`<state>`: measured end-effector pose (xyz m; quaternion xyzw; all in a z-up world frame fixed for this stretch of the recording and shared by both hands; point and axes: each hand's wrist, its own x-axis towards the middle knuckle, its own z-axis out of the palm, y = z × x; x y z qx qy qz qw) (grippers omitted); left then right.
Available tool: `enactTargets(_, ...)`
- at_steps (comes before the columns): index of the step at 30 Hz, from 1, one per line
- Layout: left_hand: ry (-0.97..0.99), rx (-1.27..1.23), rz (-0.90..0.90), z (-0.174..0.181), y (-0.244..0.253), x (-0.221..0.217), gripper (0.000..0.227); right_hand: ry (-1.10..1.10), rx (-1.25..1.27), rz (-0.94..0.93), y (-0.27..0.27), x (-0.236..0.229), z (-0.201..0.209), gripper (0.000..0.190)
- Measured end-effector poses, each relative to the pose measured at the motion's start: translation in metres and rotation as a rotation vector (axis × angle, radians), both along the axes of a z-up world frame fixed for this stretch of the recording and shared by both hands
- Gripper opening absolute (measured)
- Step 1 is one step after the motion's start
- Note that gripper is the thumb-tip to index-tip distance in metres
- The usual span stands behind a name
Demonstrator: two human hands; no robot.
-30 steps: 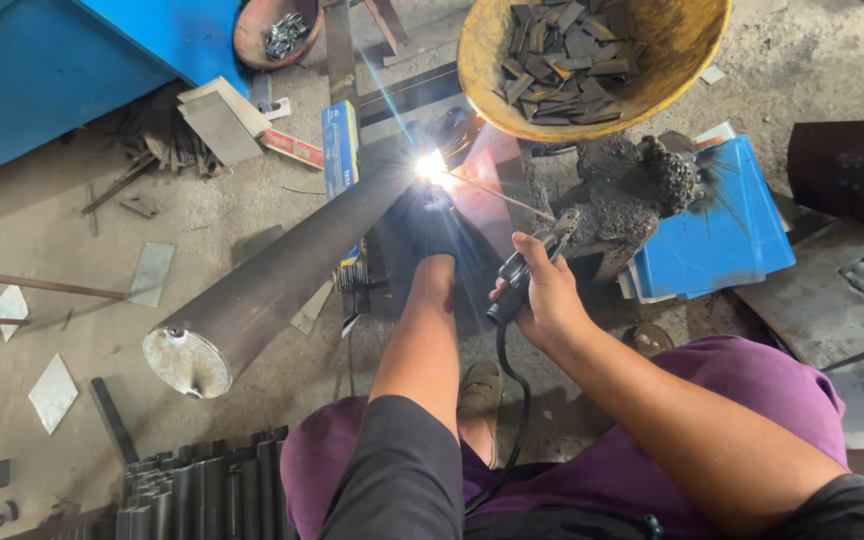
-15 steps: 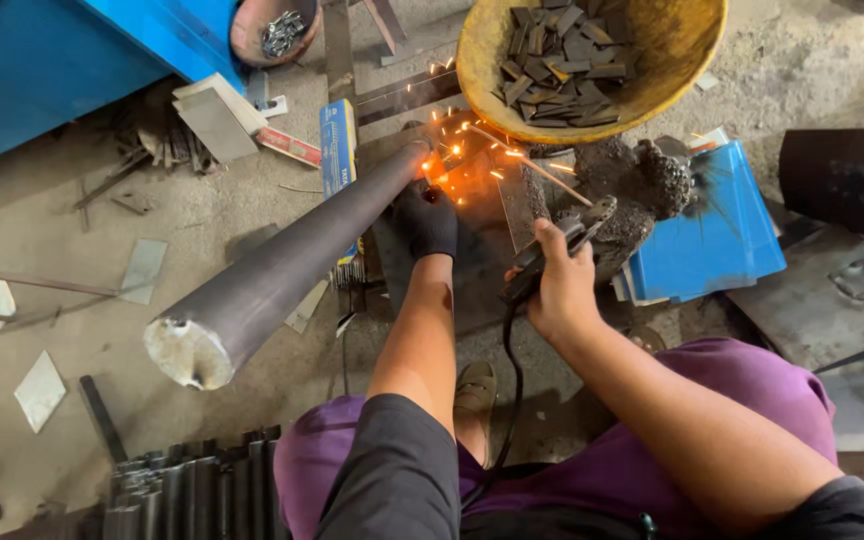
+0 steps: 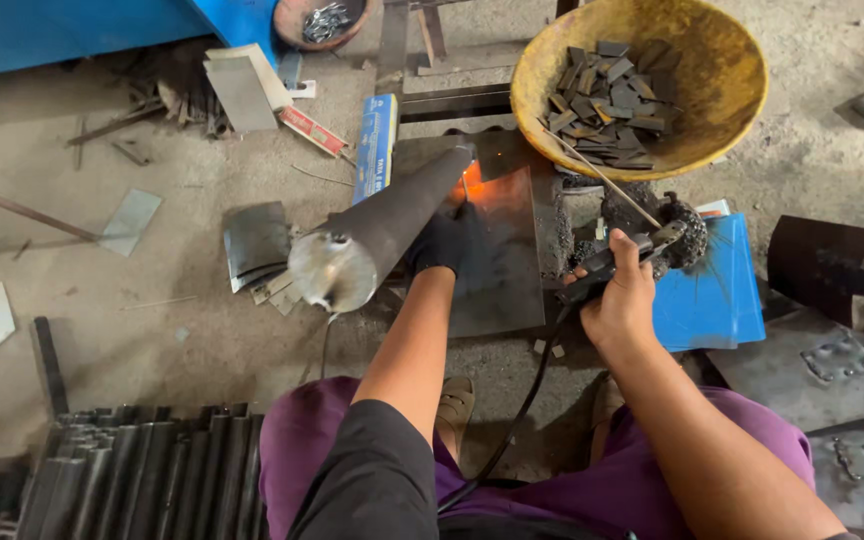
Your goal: The person sits on the floor and welds a metal pipe to a flat metal sheet using a handheld welding torch. They position the pipe, apply welds, and then pick up another pipe to continue welding.
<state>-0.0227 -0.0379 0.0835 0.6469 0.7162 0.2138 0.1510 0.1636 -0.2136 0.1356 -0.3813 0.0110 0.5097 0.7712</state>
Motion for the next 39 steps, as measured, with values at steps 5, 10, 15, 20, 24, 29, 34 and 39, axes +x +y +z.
enactTargets(5, -0.109, 0.151, -0.1, -0.014, 0.009, 0.001, 0.062, -0.014, -0.004, 0.01, 0.002, -0.004, -0.005, 0.032)
enactTargets(10, -0.648, 0.148, -0.153, 0.017, -0.004, -0.008, 0.051, -0.088, 0.001, 0.031, 0.003, -0.01, -0.003, 0.03)
enactTargets(15, -1.66, -0.003, -0.339, 0.089, -0.039, -0.026, 0.043, -0.329, -0.015, -0.074, 0.003, -0.009, -0.006, 0.036)
enactTargets(20, -1.819, -0.098, -0.699, 0.153, -0.062, -0.047, 0.04, -0.795, -0.007, -0.004, 0.007, 0.001, -0.019, 0.046)
enactTargets(24, -1.345, 0.045, -0.904, 0.177, -0.07, -0.064, 0.037, -1.19, -0.045, 0.021, 0.0, -0.007, -0.003, 0.065)
enactTargets(29, -0.299, 0.477, -0.896, 0.208, -0.073, -0.046, 0.037, -1.414, -0.181, 0.053, -0.011, -0.011, 0.025, 0.085)
enactTargets(34, -1.26, -0.443, -0.133, 0.243, -0.091, -0.023, 0.017, -1.452, -0.162, 0.096, -0.008, -0.014, 0.022, 0.091)
enactTargets(39, -1.196, -0.443, -0.166, 0.256, -0.098, -0.018, 0.02, -1.453, -0.114, 0.043, -0.007, -0.015, 0.021, 0.092)
